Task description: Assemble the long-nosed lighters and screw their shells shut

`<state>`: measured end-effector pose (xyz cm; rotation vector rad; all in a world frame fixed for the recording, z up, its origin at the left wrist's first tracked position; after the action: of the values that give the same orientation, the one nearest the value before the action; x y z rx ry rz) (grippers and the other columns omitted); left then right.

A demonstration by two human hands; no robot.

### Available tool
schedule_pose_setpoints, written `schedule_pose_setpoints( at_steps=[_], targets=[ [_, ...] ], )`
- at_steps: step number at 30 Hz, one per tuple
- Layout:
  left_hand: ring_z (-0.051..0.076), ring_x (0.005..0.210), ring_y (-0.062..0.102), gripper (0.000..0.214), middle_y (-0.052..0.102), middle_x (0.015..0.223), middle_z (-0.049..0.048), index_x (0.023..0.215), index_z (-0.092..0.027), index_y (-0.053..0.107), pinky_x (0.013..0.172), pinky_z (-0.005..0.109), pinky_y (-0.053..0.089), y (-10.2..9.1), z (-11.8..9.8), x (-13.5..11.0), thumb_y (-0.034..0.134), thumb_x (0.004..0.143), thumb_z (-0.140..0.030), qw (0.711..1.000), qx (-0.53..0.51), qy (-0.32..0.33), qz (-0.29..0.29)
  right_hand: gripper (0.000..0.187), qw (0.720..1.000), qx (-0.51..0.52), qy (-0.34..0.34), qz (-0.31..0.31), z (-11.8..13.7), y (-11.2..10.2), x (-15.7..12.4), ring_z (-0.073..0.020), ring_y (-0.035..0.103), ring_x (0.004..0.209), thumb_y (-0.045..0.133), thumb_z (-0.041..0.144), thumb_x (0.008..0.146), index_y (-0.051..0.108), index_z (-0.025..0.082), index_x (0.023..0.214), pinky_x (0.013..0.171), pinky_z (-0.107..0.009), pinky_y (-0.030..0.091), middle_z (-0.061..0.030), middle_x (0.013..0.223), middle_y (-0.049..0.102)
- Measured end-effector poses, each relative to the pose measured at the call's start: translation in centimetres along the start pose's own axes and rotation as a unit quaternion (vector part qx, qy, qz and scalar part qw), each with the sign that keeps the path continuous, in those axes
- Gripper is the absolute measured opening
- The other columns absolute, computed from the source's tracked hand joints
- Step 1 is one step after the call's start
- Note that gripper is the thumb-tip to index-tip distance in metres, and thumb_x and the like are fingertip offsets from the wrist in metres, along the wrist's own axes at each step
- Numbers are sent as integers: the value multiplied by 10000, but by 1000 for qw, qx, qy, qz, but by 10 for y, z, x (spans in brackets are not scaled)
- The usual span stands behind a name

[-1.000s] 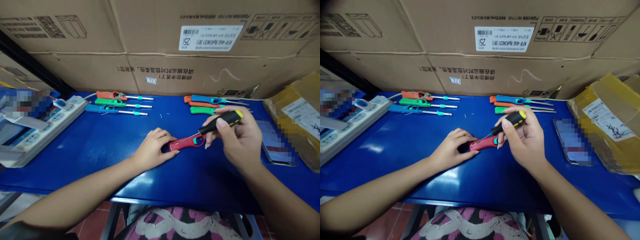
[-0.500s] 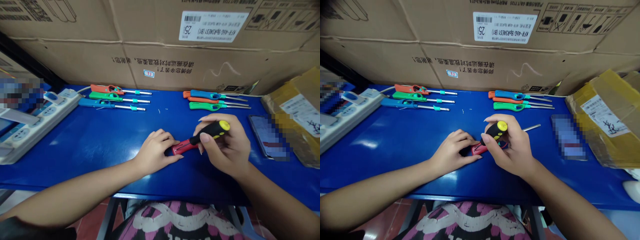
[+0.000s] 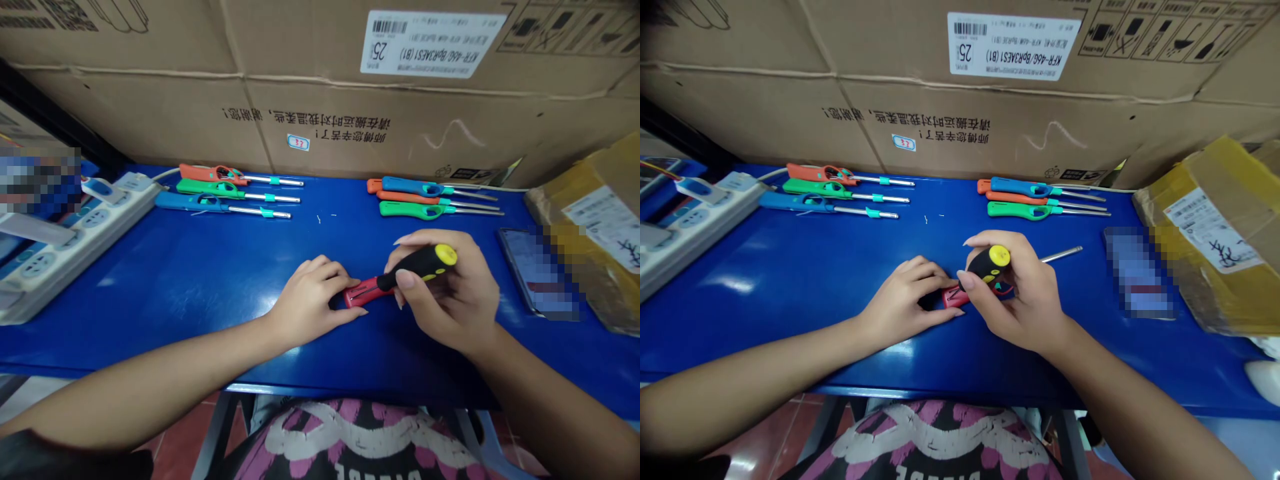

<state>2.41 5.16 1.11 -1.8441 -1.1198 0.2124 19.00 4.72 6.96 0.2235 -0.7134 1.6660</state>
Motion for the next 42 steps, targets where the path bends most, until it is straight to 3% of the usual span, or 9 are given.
schedule_pose_setpoints(
  at_steps=[7,10,13,18,25,29,33,37,42],
  targets=[
    [235,930,592,373,712,975,63,1082,-174,728,831,389,482,1,0,0,765,853,-466,1000,-3,1,5,380,999,34,27,5,-2,4,-1,-148,652,655,688,210,897,583,286,1255,572,-288,571,-31,953,685],
    [238,932,596,384,712,977,68,1087,-174,728,838,395,486,1,1,0,764,851,-475,1000,-3,2,6,438,999,37,31,-4,-1,3,0,-148,660,690,674,205,909,565,291,1324,580,-289,576,-50,1046,693],
    [237,934,598,381,713,983,68,1095,-183,728,844,394,487,2,1,-1,761,854,-476,1000,-4,-1,8,523,1000,29,4,2,2,2,3,-167,665,715,675,188,905,523,314,1389,629,-320,595,-42,1003,698],
    [232,923,593,370,711,971,60,1085,-185,727,840,387,483,2,1,0,762,854,-472,1000,-4,0,6,573,999,-3,-28,33,5,1,6,-187,685,785,676,174,900,497,332,1422,742,-356,610,-31,974,697],
    [228,908,577,346,695,951,57,1048,-183,728,807,372,470,1,0,-1,742,870,-479,1000,6,4,4,583,990,21,23,136,1,7,-1,-193,709,810,576,219,963,425,325,1516,640,-327,614,-96,1209,678],
    [225,907,573,326,694,949,57,1055,-189,726,804,369,469,2,-2,0,722,889,-470,1000,4,4,7,615,996,-28,-51,66,5,4,1,-199,698,798,720,203,862,502,339,1421,682,-358,622,-84,1189,690],
    [226,926,579,300,702,968,53,1070,-192,721,817,371,472,4,-3,-1,717,899,-439,1000,-3,4,10,471,992,-33,-123,-3,11,1,6,-228,685,772,814,196,768,620,338,1173,689,-411,612,-23,925,712],
    [235,944,588,327,703,982,54,1069,-183,722,837,385,475,4,-3,-2,738,881,-450,1000,2,7,11,406,998,-3,-67,13,6,3,8,-265,706,1001,698,205,882,602,327,1258,762,-429,620,-69,1131,723],
    [236,923,587,348,702,971,59,1065,-172,722,827,390,478,4,-4,-1,732,881,-467,1000,8,9,12,458,995,52,-61,58,10,4,7,-176,693,801,587,175,957,572,362,1375,670,-335,608,-32,1013,705]
  ],
)
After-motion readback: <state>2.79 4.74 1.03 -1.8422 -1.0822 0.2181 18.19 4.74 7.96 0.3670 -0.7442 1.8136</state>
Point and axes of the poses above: each hand's wrist, its own x-axis towards the middle knuckle, its own y-axis out of the palm, z = x × y, the point moved 6 cm from there along x, towards the middle knuckle
